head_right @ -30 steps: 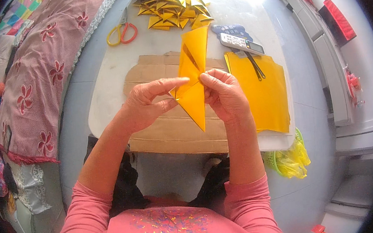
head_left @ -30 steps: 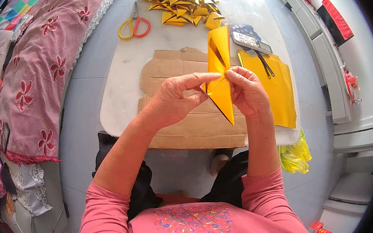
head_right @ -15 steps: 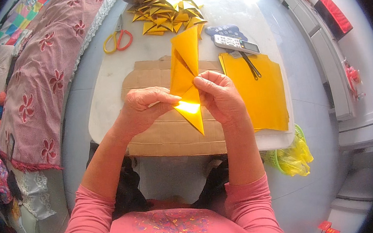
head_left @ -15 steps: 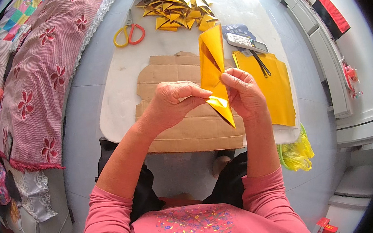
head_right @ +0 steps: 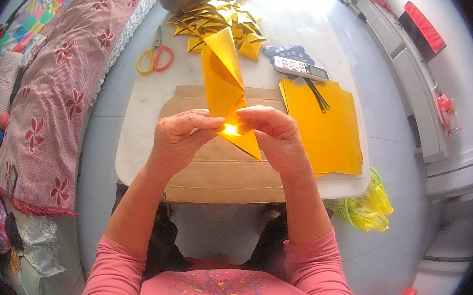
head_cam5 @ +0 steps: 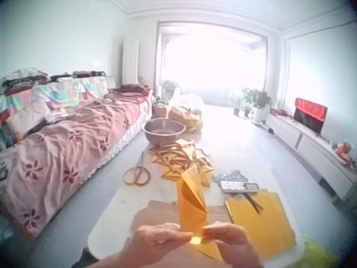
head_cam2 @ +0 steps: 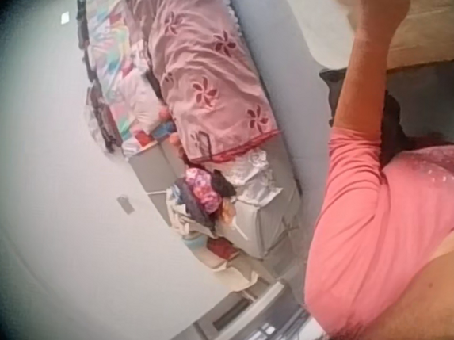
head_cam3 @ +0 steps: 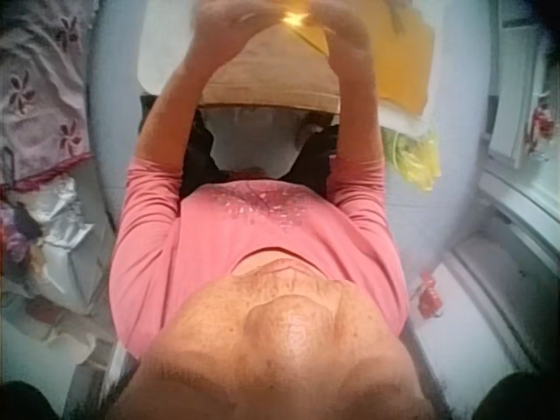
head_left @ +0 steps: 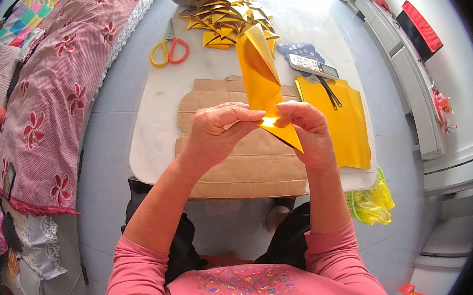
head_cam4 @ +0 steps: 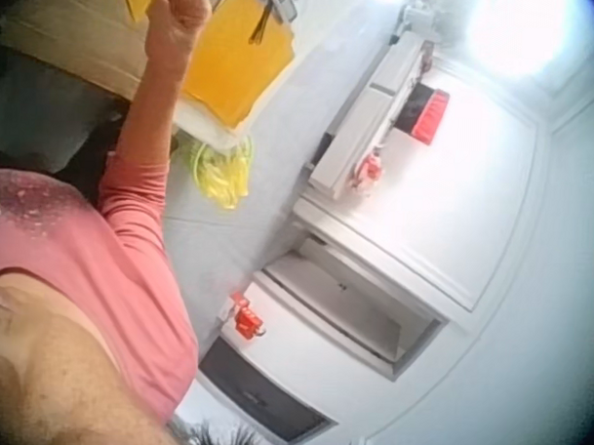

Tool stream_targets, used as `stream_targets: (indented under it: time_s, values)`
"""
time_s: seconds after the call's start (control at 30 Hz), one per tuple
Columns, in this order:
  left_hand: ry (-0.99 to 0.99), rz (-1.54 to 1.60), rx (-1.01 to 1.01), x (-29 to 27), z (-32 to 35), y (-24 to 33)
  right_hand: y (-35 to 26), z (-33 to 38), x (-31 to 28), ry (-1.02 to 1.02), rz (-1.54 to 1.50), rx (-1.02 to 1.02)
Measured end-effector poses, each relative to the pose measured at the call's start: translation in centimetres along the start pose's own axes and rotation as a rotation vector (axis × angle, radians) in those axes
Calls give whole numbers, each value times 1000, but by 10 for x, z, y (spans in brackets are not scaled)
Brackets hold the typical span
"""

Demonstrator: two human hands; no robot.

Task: The person sits on the floor and folds a yellow sheet of paper into a small triangular packet by hand. They fold the sheet in half, then fold corners inward, crease the edges, and tuck the ends to form a finished packet, which is placed with other completed packets on the table.

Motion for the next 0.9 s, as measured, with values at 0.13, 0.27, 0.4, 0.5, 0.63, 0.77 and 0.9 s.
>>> stream_targets:
  time_s: [0.13, 0.27, 0.4, 0.5, 0.63, 0.77, 0.9]
  values:
    - [31, 41, -36, 2, -1, -1, 2, -4, -1, -39, 16, -7]
    - [77, 82, -79, 4, -2, -2, 7, -3, -2, -19, -38, -8]
    - [149, 126, -183, 4, 0, -13, 15, -2, 2, 122, -117, 5]
    - [181, 160, -235, 8, 1, -14, 24, 1, 6, 235, -154, 56]
    - [193, 233, -300, 12, 4, -23, 29, 1, 9, 247, -223, 82]
    - [192, 205, -301, 13, 6, -23, 35, 2, 5, 245, -299, 78]
    - [184, 154, -284, 12, 6, -23, 36, 2, 6, 287, -424, 74]
Point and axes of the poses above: each hand's wrist, its own z-axis away from the middle knuckle, its own x-axis out of the palm, y = z × x, the point moved 6 cm from there along -z, towards the middle knuckle, and after that the axes turned 6 degrees about z, right-handed, at the moved point
